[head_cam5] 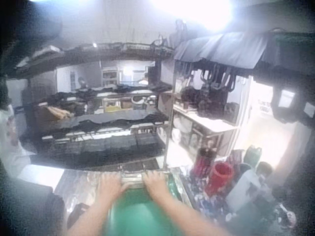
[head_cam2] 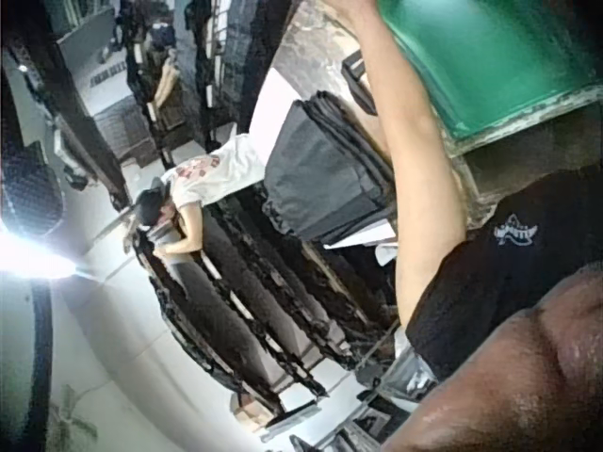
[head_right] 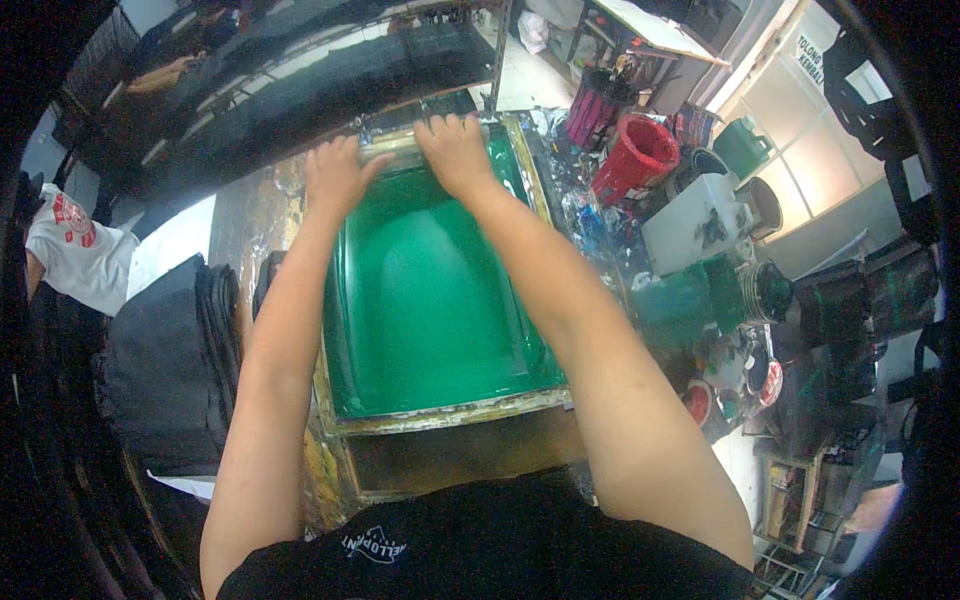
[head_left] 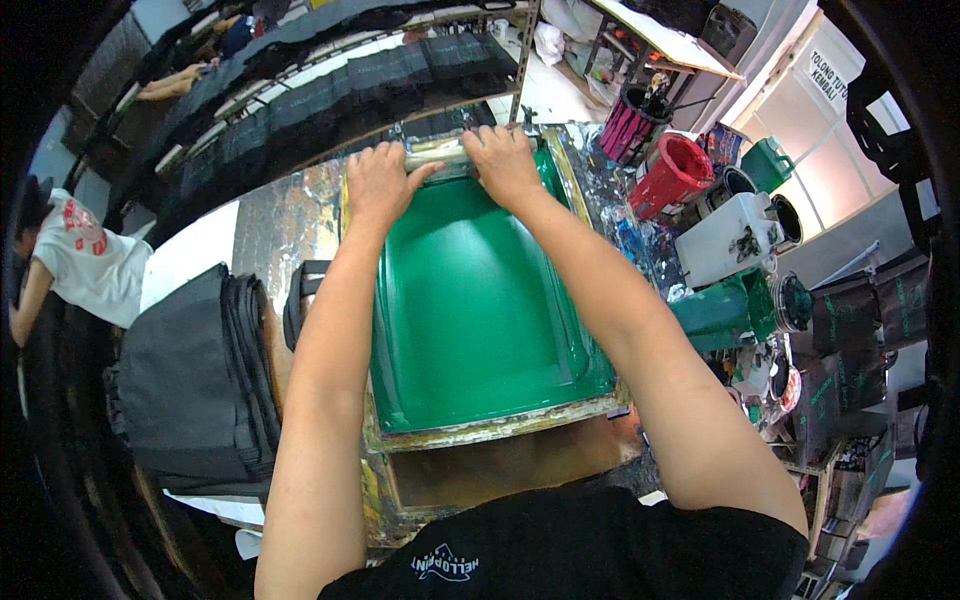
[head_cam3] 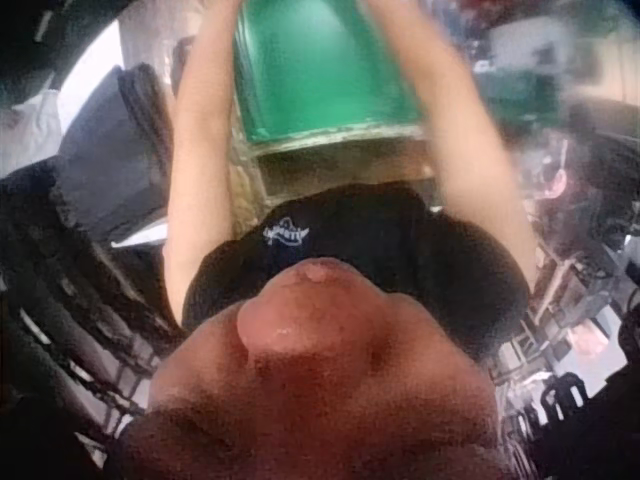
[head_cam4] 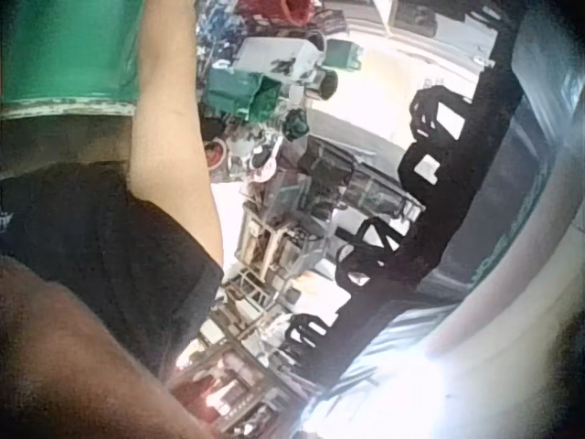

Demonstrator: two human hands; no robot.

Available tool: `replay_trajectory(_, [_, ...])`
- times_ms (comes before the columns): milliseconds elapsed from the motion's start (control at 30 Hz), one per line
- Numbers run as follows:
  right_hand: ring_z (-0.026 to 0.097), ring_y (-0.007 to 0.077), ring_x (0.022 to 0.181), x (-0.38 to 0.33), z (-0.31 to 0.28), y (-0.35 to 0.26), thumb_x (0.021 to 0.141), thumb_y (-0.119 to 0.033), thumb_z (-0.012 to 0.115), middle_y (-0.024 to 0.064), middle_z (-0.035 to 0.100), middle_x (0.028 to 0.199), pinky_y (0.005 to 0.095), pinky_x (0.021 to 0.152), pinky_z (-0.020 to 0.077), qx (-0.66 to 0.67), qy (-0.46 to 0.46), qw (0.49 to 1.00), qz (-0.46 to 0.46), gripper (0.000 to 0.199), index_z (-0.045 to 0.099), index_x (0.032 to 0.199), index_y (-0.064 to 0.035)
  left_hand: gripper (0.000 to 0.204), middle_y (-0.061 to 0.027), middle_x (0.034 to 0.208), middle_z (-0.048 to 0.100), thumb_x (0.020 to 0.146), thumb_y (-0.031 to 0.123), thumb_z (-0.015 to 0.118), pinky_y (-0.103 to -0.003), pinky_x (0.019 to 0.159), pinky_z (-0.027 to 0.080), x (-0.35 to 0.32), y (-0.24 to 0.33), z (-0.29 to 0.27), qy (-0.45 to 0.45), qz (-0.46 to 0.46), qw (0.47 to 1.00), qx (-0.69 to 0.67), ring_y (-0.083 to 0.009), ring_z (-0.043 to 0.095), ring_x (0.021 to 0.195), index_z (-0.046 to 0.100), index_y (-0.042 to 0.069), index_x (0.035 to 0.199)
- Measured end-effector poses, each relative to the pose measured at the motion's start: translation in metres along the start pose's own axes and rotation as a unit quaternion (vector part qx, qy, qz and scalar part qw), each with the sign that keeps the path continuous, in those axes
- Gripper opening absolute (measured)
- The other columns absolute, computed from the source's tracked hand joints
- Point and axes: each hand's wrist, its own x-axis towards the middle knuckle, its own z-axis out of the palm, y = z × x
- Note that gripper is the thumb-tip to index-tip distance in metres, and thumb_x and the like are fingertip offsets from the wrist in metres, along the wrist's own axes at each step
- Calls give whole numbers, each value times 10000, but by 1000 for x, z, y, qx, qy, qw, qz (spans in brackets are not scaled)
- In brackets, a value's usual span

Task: The person performs screen printing on black bags by placing a bag on a board, lowering a screen over it, and applying ink with a squeegee, then lifting the screen to reveal the printed logo and setting the bag aside.

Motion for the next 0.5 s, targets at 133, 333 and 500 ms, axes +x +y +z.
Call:
replay_trajectory(133, [647,238,1019,-12,-9,-1,912,-159,640,39,665,1036,466,902,460,25,5,1000,-1,354,630,1266,-135,717,-119,1091,730,907,743,590,-482,940,470,-10,3,-1,8,11,1000,4,-316,676,1042,726,52,1038])
replay_trajectory(333, [642,245,976,-47,-60,-19,891,-136,642,47,657,999,455,860,450,34,-66,997,-8,292,634,1183,-149,682,-88,914,707,875,753,618,-453,871,485,-57,14,-18,23,18,999,13,-286,677,879,693,75,873])
replay_trajectory(500, [622,234,939,-103,-118,-37,883,-167,630,38,639,957,428,802,431,34,-56,998,-9,205,638,1087,-151,644,-70,769,626,845,733,670,-442,789,487,-122,42,-49,78,41,996,-1,-280,634,747,637,93,780])
